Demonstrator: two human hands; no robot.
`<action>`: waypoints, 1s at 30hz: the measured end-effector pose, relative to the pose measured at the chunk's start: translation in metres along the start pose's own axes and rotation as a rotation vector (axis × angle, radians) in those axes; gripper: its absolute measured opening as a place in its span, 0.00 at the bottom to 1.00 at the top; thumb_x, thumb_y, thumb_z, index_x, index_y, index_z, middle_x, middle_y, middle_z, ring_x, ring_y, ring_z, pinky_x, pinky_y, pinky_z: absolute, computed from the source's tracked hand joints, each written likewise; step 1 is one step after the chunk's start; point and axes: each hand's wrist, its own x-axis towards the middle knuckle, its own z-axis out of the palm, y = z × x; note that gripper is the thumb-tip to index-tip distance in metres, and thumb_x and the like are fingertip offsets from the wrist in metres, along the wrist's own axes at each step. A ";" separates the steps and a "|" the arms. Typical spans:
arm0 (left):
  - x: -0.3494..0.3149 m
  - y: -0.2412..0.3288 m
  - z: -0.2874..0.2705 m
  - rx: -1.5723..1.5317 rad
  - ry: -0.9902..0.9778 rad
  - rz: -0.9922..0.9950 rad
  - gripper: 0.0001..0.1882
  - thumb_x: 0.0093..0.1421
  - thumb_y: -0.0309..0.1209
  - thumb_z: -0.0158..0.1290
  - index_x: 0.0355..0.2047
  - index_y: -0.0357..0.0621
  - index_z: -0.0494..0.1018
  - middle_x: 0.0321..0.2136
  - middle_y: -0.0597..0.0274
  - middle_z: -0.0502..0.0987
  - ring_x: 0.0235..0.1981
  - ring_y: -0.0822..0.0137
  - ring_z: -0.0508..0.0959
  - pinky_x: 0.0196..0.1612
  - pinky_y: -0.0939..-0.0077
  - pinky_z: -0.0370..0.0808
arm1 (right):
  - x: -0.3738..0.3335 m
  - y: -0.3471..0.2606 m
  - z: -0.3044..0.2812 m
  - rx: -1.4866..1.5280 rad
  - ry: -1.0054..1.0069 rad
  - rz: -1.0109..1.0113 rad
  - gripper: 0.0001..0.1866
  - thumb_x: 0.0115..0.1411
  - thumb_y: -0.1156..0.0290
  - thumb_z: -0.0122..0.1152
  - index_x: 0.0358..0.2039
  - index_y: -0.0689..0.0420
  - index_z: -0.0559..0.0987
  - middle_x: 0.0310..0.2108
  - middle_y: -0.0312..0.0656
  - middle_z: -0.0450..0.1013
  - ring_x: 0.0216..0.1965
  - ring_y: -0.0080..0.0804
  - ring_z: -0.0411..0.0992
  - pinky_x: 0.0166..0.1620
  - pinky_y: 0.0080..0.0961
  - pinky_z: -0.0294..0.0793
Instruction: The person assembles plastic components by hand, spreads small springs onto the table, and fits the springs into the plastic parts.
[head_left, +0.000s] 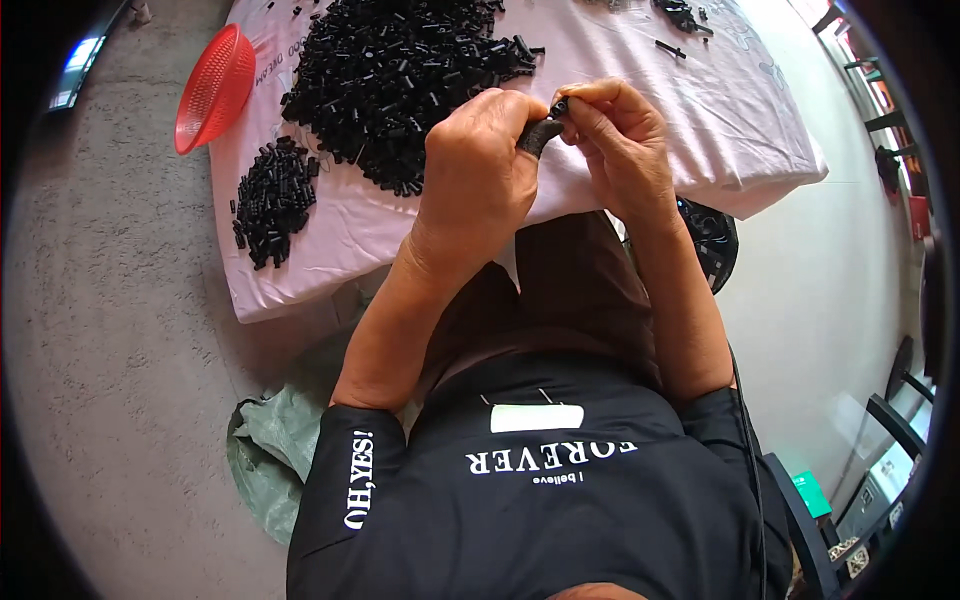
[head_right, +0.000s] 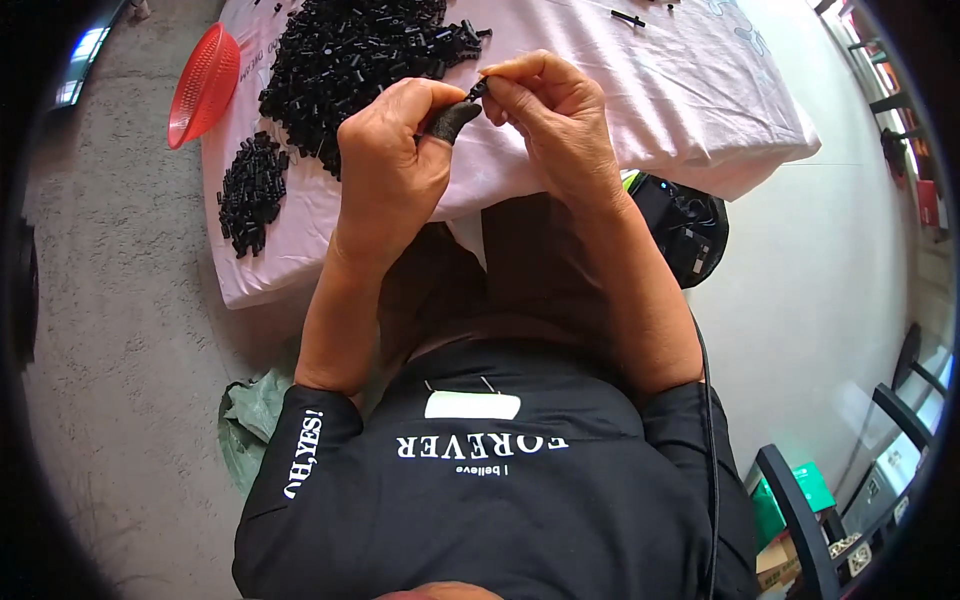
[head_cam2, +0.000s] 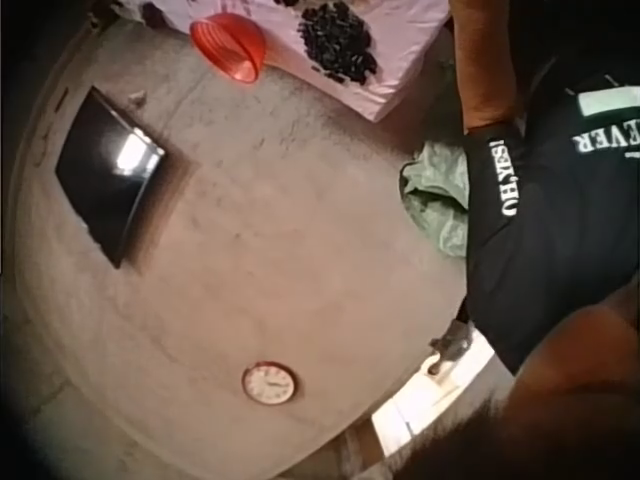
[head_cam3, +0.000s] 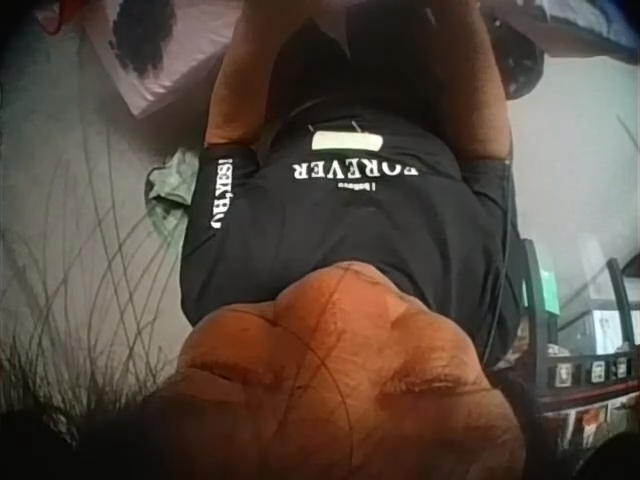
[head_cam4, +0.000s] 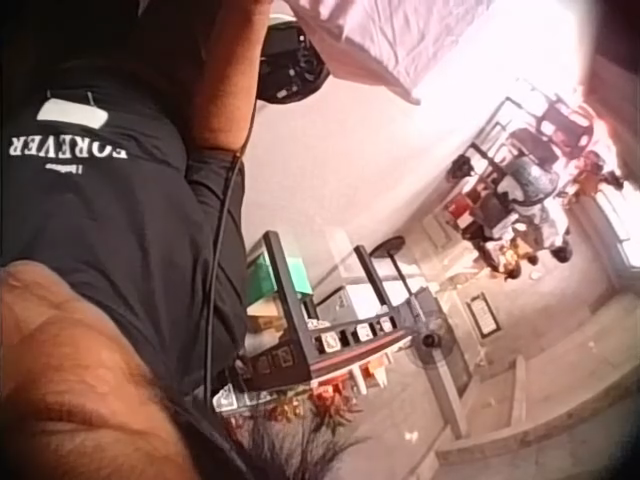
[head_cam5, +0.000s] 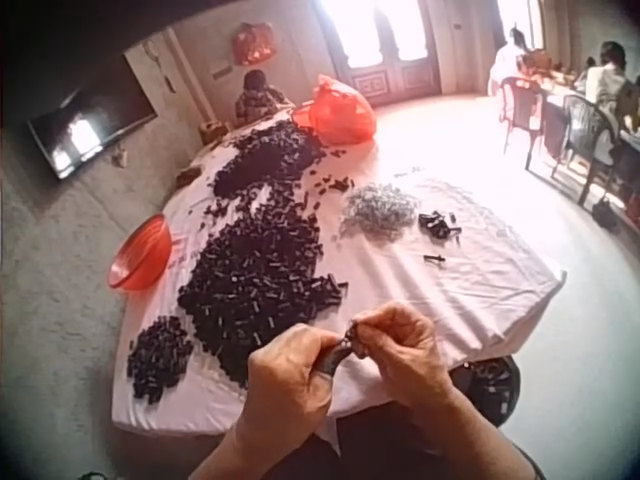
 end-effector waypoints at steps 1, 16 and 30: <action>0.000 0.000 -0.001 0.001 0.001 -0.003 0.12 0.47 0.12 0.52 0.33 0.35 0.76 0.26 0.53 0.76 0.25 0.60 0.77 0.30 0.72 0.74 | 0.000 0.000 0.000 -0.024 -0.012 0.000 0.06 0.64 0.79 0.60 0.41 0.63 0.79 0.31 0.39 0.77 0.32 0.22 0.73 0.38 0.18 0.74; -0.003 -0.008 0.008 -0.099 0.060 -0.019 0.08 0.50 0.16 0.56 0.31 0.37 0.75 0.26 0.52 0.76 0.28 0.51 0.78 0.31 0.64 0.74 | 0.001 -0.005 0.000 0.062 0.026 0.191 0.07 0.66 0.75 0.59 0.43 0.61 0.77 0.33 0.36 0.76 0.32 0.18 0.74 0.40 0.16 0.77; 0.002 -0.013 0.005 -0.220 0.018 -0.027 0.15 0.50 0.20 0.63 0.40 0.40 0.77 0.29 0.58 0.77 0.29 0.64 0.79 0.33 0.73 0.77 | 0.000 -0.003 -0.002 0.051 0.006 0.203 0.08 0.66 0.74 0.60 0.44 0.60 0.78 0.34 0.36 0.77 0.32 0.17 0.74 0.37 0.14 0.75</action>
